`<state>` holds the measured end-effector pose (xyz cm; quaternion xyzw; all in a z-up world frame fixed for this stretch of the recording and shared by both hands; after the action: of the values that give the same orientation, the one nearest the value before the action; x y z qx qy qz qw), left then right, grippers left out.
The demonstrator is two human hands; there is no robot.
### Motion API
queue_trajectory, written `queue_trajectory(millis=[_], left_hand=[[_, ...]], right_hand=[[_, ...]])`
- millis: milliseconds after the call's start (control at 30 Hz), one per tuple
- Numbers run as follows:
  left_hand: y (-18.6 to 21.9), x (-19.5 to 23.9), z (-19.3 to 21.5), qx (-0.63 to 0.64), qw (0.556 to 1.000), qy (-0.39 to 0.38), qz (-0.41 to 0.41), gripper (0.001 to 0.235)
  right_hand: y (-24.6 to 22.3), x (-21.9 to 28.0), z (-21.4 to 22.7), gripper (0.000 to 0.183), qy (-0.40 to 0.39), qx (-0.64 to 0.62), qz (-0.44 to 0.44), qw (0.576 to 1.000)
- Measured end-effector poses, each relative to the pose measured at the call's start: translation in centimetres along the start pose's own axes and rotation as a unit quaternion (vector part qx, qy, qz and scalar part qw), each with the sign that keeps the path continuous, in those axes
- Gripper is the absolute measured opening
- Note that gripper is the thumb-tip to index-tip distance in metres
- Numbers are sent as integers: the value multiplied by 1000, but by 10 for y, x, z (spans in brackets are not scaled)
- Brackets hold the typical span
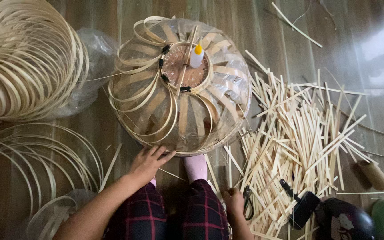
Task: The person sits on the floor and weaves thin bamboo strips into a round basket frame. They apply glue to the frame, insert strips, and use a hammer to secure them in place.
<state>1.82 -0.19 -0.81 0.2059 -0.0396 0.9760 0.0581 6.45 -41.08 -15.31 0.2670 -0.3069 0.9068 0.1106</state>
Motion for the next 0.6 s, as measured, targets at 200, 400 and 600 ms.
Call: queue_trajectory(millis=[200, 400, 600], left_hand=[[1, 9, 17, 76, 992, 103, 1, 79], [5, 7, 25, -35, 994, 99, -44, 88], [7, 1, 32, -22, 994, 99, -42, 86]], right_hand=[[-62, 0, 23, 36, 35, -70, 105, 991], [-200, 36, 48, 20, 15, -176, 421, 890], [-263, 38, 44, 11, 49, -99, 439, 892]])
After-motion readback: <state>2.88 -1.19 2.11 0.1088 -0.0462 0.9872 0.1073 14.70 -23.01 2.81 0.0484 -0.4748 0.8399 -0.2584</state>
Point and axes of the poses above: each hand's wrist, its own x-axis away from the middle knuckle, its own z-axis out of the back of the hand, y = z × x, the point moved 2 cm from there along -x, towards the middle knuckle, and after that the axes turned 9 degrees about -x, right-handed, at the moved point
